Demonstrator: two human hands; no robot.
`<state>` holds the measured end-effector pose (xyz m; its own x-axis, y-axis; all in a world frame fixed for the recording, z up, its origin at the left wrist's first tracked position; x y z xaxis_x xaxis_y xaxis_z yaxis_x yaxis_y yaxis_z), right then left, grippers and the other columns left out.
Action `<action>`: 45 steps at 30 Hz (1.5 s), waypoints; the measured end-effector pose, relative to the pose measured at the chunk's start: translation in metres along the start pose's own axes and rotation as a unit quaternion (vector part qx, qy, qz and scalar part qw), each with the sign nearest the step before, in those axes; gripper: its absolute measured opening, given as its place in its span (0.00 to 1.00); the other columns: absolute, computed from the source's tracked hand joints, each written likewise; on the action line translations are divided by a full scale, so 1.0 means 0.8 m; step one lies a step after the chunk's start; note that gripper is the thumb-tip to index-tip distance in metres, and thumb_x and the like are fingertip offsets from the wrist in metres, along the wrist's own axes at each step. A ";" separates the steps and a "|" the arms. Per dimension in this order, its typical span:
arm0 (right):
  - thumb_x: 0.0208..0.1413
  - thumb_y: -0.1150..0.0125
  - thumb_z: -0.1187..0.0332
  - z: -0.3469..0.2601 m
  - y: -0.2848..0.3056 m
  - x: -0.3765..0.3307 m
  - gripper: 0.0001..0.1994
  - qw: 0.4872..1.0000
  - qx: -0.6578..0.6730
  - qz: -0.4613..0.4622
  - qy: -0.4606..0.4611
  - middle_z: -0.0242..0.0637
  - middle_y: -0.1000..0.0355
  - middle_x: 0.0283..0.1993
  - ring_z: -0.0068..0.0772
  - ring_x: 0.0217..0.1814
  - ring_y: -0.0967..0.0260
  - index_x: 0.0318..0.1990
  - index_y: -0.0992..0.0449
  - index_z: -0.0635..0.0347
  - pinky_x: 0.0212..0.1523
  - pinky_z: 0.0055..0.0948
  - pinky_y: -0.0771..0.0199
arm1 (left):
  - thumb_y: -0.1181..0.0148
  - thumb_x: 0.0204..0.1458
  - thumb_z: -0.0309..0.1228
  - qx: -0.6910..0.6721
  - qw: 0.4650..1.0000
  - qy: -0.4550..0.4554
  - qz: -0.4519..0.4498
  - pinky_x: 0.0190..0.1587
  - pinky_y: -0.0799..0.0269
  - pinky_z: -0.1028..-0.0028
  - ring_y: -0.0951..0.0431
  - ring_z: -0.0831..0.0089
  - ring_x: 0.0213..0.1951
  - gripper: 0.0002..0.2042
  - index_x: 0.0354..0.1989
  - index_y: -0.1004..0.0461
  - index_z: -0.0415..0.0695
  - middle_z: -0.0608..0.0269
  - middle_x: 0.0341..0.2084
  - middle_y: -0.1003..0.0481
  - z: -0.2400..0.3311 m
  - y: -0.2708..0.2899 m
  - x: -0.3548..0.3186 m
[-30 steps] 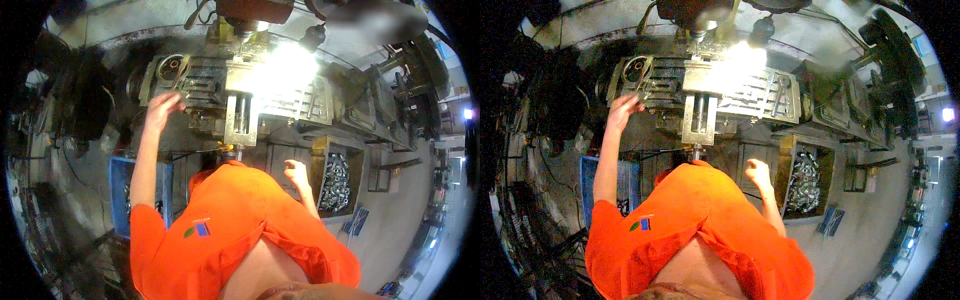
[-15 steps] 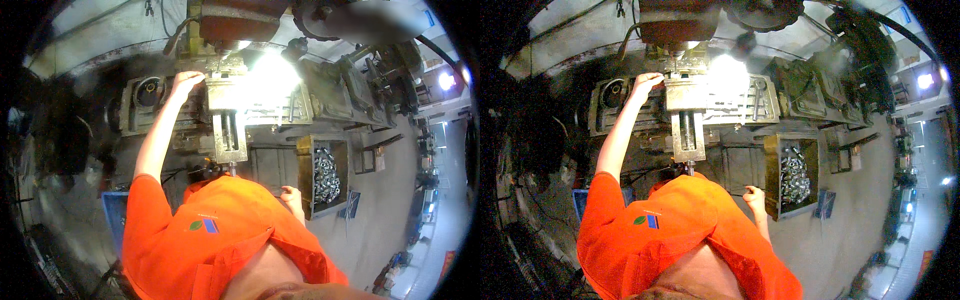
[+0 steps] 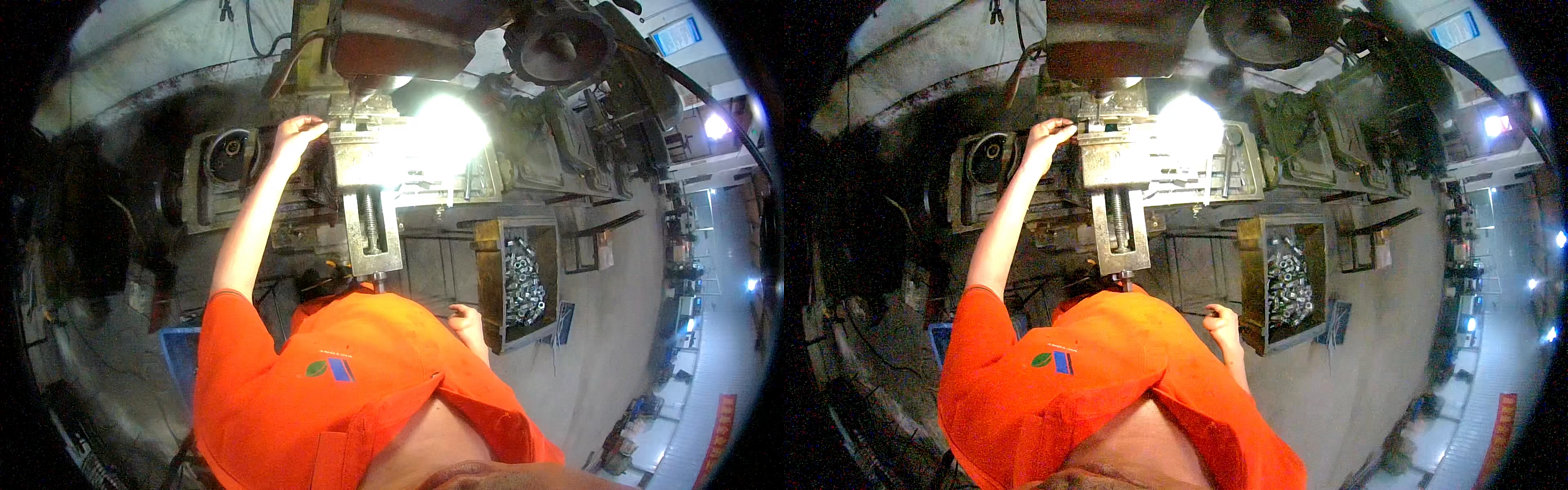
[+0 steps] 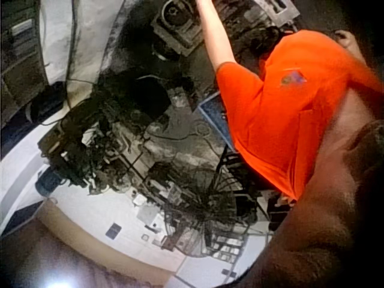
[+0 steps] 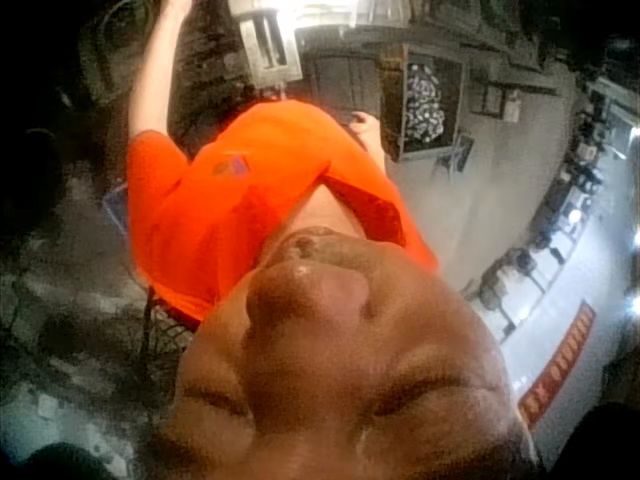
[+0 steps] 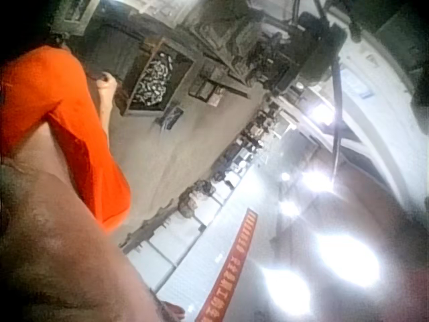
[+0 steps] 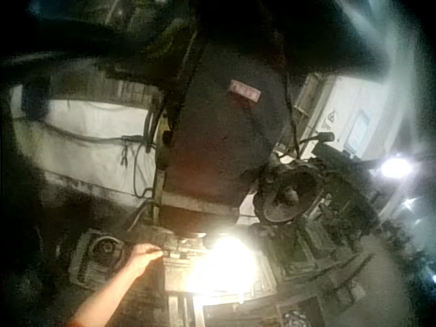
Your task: The person operates a milling machine, repeatedly loading small metal parts, engaging the machine, and removing finished parts. They also use a caliper to measure a part and a spray nozzle to apply fluid to the work area.
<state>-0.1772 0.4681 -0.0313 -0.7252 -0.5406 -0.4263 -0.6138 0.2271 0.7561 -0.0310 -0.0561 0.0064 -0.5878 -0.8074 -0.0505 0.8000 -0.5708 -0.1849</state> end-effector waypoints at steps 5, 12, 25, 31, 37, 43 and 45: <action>0.37 0.51 0.69 -0.005 -0.001 -0.006 0.20 0.999 -0.010 -0.008 0.043 0.46 0.26 0.27 0.34 0.31 0.27 0.41 0.25 0.65 0.34 0.27 0.30 | 0.40 0.47 0.26 -0.035 0.997 0.009 -0.062 0.36 0.29 0.77 0.24 0.75 0.29 0.07 0.33 0.27 0.38 0.64 0.27 0.25 -0.013 0.006 0.012; 0.34 0.48 0.66 0.009 -0.005 -0.005 0.22 0.999 0.011 -0.024 -0.037 0.47 0.26 0.30 0.37 0.34 0.27 0.42 0.25 0.64 0.37 0.28 0.30 | 0.39 0.45 0.25 0.031 0.996 0.042 -0.076 0.33 0.29 0.77 0.24 0.74 0.27 0.06 0.31 0.27 0.38 0.63 0.24 0.25 0.000 0.000 0.015; 0.35 0.47 0.68 0.010 -0.004 -0.008 0.23 0.996 0.025 -0.054 -0.062 0.44 0.25 0.33 0.36 0.36 0.28 0.45 0.26 0.64 0.38 0.28 0.31 | 0.36 0.46 0.35 -0.063 0.995 0.065 -0.028 0.34 0.37 0.82 0.28 0.81 0.28 0.09 0.29 0.24 0.43 0.70 0.24 0.25 -0.030 -0.001 0.009; 0.35 0.47 0.70 0.025 -0.005 -0.016 0.23 0.996 0.025 -0.044 -0.079 0.44 0.25 0.33 0.35 0.35 0.28 0.45 0.26 0.64 0.37 0.28 0.31 | 0.38 0.45 0.41 0.085 0.994 0.064 -0.008 0.43 0.42 0.77 0.30 0.79 0.32 0.14 0.28 0.23 0.41 0.68 0.26 0.24 -0.025 -0.010 0.019; 0.35 0.47 0.69 0.008 -0.003 -0.003 0.23 0.996 0.004 -0.076 -0.038 0.44 0.25 0.33 0.34 0.34 0.28 0.45 0.27 0.64 0.36 0.27 0.30 | 0.38 0.47 0.40 0.160 0.984 0.081 -0.023 0.36 0.39 0.80 0.31 0.81 0.29 0.13 0.28 0.23 0.42 0.70 0.24 0.25 -0.023 -0.006 0.021; 0.36 0.47 0.69 0.003 0.006 0.027 0.23 0.998 0.027 -0.057 -0.005 0.48 0.26 0.34 0.37 0.37 0.27 0.45 0.27 0.65 0.39 0.29 0.30 | 0.39 0.49 0.34 0.229 0.973 -0.014 0.019 0.29 0.34 0.80 0.28 0.81 0.24 0.12 0.36 0.25 0.37 0.66 0.23 0.25 0.021 0.019 -0.033; 0.36 0.47 0.69 0.006 0.001 0.031 0.22 0.998 0.031 -0.059 0.000 0.48 0.26 0.34 0.37 0.37 0.27 0.44 0.26 0.65 0.39 0.29 0.30 | 0.41 0.49 0.28 0.223 0.974 0.003 0.039 0.26 0.33 0.81 0.26 0.80 0.24 0.10 0.38 0.27 0.36 0.64 0.24 0.25 0.037 0.035 -0.074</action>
<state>-0.1975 0.4585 -0.0434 -0.6470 -0.5666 -0.5102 -0.7127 0.2116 0.6688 0.0294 -0.0286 0.0335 -0.5227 -0.8509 -0.0527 0.8145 -0.5167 0.2640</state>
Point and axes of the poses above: each hand's wrist, its own x-axis towards the middle knuckle, its own y-axis out of the back of the hand, z = x × y, the point moved 7 cm from there along x, towards the middle knuckle
